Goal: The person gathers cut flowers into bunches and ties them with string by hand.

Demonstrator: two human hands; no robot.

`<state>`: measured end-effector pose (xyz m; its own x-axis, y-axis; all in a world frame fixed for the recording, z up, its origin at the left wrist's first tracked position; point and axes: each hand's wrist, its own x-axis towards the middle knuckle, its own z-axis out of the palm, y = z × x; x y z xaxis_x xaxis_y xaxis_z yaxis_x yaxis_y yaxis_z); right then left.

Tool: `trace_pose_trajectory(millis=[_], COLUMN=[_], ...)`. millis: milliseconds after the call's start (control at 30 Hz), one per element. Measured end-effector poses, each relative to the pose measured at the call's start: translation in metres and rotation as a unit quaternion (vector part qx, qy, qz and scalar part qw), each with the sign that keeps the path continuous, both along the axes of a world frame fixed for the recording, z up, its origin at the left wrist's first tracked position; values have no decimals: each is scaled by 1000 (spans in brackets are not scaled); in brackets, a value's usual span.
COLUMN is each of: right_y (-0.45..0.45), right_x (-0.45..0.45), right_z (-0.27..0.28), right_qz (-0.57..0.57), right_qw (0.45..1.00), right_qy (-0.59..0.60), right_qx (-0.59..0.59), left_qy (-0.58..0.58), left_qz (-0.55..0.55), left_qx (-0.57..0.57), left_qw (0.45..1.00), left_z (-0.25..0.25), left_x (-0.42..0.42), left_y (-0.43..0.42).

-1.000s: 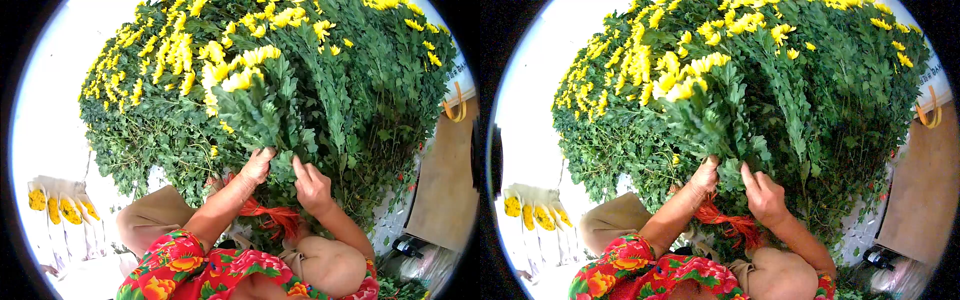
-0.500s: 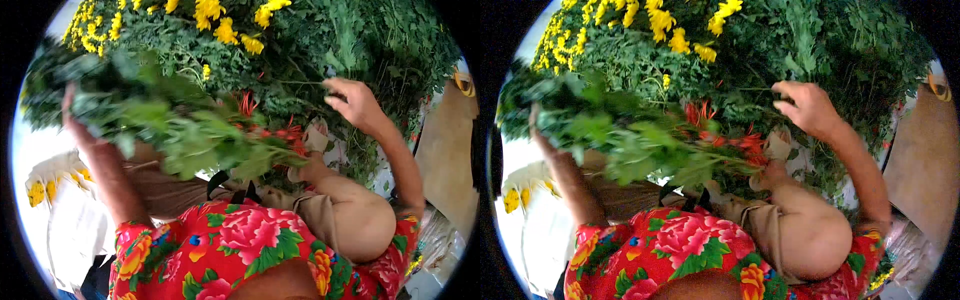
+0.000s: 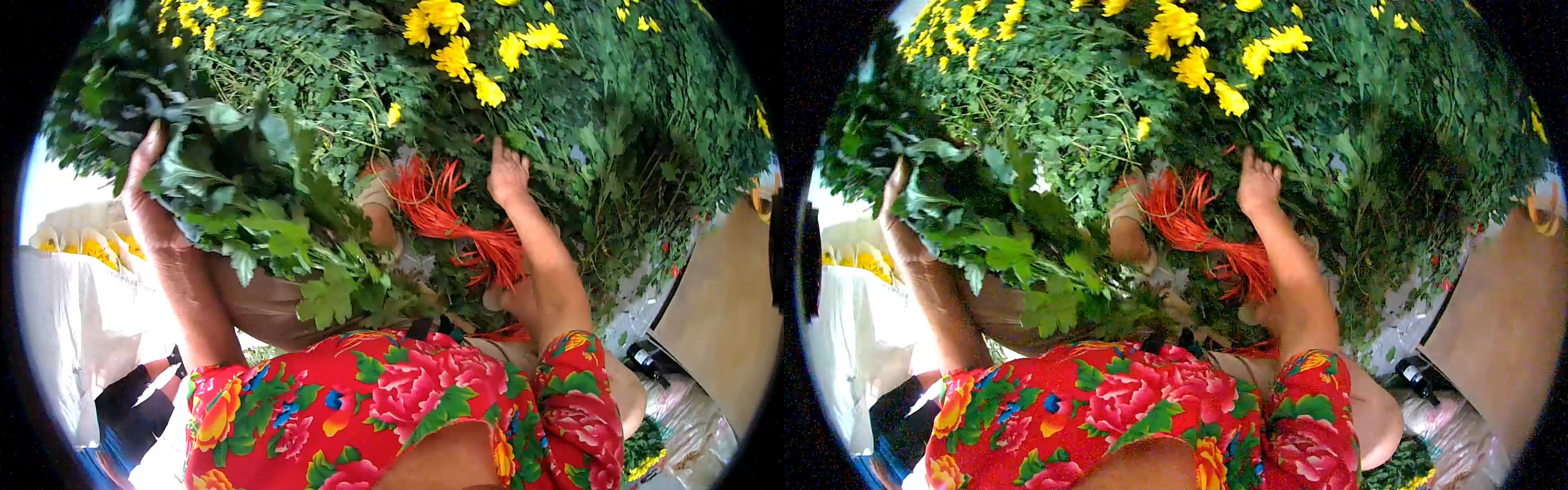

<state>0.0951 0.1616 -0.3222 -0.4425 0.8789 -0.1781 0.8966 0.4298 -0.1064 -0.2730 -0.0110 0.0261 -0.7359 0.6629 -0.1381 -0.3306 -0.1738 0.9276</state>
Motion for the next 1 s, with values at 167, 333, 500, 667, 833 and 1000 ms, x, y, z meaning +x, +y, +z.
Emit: trace_pose_trajectory(millis=[167, 333, 500, 667, 833, 1000], right_y=[12, 30, 38, 35, 13, -45], right_x=[31, 56, 69, 44, 9, -50], right_z=[36, 105, 144, 200, 238, 281], right_qz=[65, -7, -24, 86, -51, 67], right_qw=[990, 944, 848, 913, 840, 822], right_qy=[125, 291, 453, 383, 539, 562], right_qx=[-15, -159, -274, 110, 40, 73], left_qy=[11, -56, -104, -149, -108, -115], left_qz=[-93, -80, -82, -138, -139, -160], left_qx=[11, 1, 39, 32, -89, -57], left_qw=[996, 995, 990, 979, 980, 979], left_z=[1, 9, 5, -8, 11, -3], left_x=[11, 20, 24, 21, 50, 60], left_y=[-1, 1, 7, 11, 17, 22])
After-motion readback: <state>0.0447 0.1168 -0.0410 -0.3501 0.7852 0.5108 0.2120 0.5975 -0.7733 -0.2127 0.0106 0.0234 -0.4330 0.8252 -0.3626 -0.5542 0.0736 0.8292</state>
